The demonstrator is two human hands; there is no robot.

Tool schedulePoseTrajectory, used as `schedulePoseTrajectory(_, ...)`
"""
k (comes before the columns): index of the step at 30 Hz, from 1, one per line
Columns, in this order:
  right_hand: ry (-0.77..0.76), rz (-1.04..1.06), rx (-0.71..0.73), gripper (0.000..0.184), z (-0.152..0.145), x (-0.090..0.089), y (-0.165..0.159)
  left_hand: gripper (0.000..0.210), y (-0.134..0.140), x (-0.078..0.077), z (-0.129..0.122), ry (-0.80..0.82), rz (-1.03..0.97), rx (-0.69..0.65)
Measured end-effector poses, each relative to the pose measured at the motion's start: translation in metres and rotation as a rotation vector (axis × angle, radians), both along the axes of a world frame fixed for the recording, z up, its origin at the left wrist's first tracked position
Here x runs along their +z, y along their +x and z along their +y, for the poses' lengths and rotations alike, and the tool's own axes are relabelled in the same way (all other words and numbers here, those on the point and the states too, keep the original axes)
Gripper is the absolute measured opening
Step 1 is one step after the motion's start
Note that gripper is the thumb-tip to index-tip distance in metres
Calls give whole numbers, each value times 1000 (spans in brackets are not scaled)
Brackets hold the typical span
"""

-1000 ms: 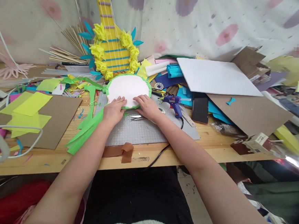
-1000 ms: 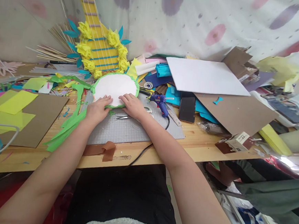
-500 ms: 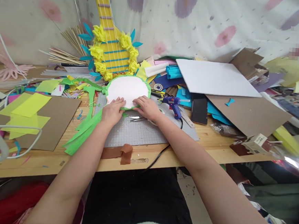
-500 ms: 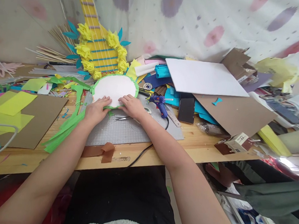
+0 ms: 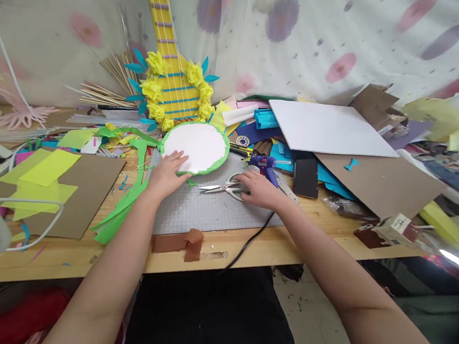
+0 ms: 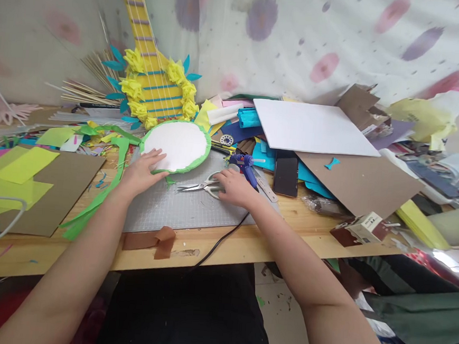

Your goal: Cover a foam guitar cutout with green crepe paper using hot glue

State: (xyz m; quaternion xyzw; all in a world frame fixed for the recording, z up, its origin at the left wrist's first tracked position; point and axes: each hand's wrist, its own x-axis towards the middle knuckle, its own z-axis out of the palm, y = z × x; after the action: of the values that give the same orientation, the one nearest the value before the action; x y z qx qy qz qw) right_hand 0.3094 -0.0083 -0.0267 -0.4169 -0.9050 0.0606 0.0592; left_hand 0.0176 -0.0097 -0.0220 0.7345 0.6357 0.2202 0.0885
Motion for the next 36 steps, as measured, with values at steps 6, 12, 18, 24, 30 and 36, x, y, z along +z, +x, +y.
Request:
schedulePoseTrajectory(6, 2, -108, -3, 28, 5, 7, -7, 99, -23, 7, -3, -60, 53, 253)
schedulePoseTrajectory(12, -5, 46, -142, 32, 2, 6, -1, 109, -17, 8, -5, -207, 80, 399)
schedulePoseTrajectory(18, 274, -41, -125, 43, 13, -2, -20, 96, -15, 12, -5, -146, 41, 421)
schedulePoseTrajectory(24, 281, -125, 0, 41, 27, 7, -30, 88, -22, 10, -2, -155, -2, 403)
schedulePoseTrajectory(30, 322, -243, 68, 39, 31, 22, -35, 89, -25, 9, -1, -155, 6, 388)
schedulePoseTrajectory(36, 360, -319, 113, 38, 37, 27, -37, 95, -26, 8, 0, -187, 5, 389)
